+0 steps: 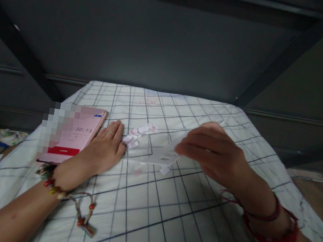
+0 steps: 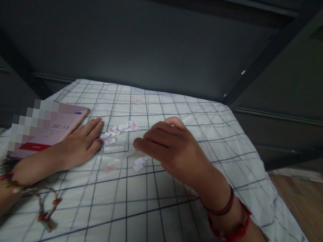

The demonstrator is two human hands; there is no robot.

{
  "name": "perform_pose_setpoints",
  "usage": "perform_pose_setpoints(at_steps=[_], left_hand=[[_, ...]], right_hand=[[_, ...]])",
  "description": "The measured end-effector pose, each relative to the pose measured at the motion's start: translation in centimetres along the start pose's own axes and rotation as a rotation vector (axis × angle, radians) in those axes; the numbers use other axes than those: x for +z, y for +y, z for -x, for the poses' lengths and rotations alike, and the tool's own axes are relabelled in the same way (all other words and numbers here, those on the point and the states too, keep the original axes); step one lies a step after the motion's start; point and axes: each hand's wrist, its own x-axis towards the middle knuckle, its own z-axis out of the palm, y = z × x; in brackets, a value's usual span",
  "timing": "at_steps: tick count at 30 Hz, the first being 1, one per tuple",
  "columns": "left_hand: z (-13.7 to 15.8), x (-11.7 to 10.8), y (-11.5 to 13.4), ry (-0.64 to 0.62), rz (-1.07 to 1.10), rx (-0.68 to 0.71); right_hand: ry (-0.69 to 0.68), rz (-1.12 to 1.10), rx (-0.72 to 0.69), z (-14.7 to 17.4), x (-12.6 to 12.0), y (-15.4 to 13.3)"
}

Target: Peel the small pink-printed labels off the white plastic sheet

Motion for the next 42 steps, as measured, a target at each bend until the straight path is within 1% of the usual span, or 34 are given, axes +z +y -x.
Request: perform_pose_setpoints(at_steps=[2,4,7,8,10,13,15,16,18,20,23,25,28,30,32,34,36,38,42], left_hand=[[0.0,0.2,-0.2,0.024,0.010,0.022],[0.1,0.2,-0.1,0.033,0.016,0.028],[0.2,-0.3,0.5,-0.002,0.013,-0.019],[0.2,-0.5,0.8,-0.022,0.010,-0.040],[0.2,-0.8,1.1,-0.052,0.010,-0.060],[0.3,-0.8,1.0,-0.043,0.019,-0.044],[0.3,-0.5,0.9,-0.029,0.020,-0.028],[0.3,-0.4,0.8,-0.025,0.018,-0.024],[0.3,-0.2,0.8,-0.014,0.012,-0.025],[0.3,0.0,0.7,0.003,0.008,-0.037],[0.4,0.5,0.3,0.031,0.000,-0.029],[0.3,0.9,-0.2,0.051,-0.006,-0.003],[0.3,1.2,-0.6,0.058,-0.009,0.017],[0.4,0.9,-0.3,0.048,-0.008,0.013],[0.4,0.3,0.3,0.021,-0.010,-0.010],[0.5,-0.3,1.0,-0.020,-0.016,-0.041],[0.4,-0.5,1.3,-0.039,-0.026,-0.056],[0.4,-0.3,1.1,-0.010,-0.036,-0.046],[0.3,0.9,-0.1,0.048,-0.047,0.001]], right_hand=[[-0.014,0.022,0.029,0.3,-0.7,0.5],[0.005,0.035,0.049,0.4,-0.8,0.6],[0.023,0.003,0.041,0.5,-0.4,0.5],[0.011,-0.017,0.033,0.5,-0.3,0.6],[-0.058,-0.048,0.047,0.7,-0.8,1.0],[-0.176,-0.059,0.141,1.3,-2.2,2.2],[-0.174,-0.048,0.192,1.7,-2.7,2.9],[-0.144,-0.028,0.203,1.9,-2.7,3.1],[-0.048,0.038,0.200,2.1,-1.7,3.0],[0.045,0.107,0.173,1.9,-0.2,2.4],[0.116,0.181,0.144,1.6,2.1,1.1],[0.150,0.226,0.167,1.5,2.9,0.6],[0.203,0.302,0.259,1.8,3.4,0.6],[0.182,0.358,0.328,2.1,3.7,1.1],[0.100,0.400,0.371,2.4,4.0,1.7],[0.005,0.409,0.372,2.4,4.3,2.0],[-0.034,0.388,0.358,2.5,4.3,2.2],[-0.015,0.354,0.350,2.5,4.0,2.2],[0.069,0.339,0.370,2.5,3.4,2.1]])
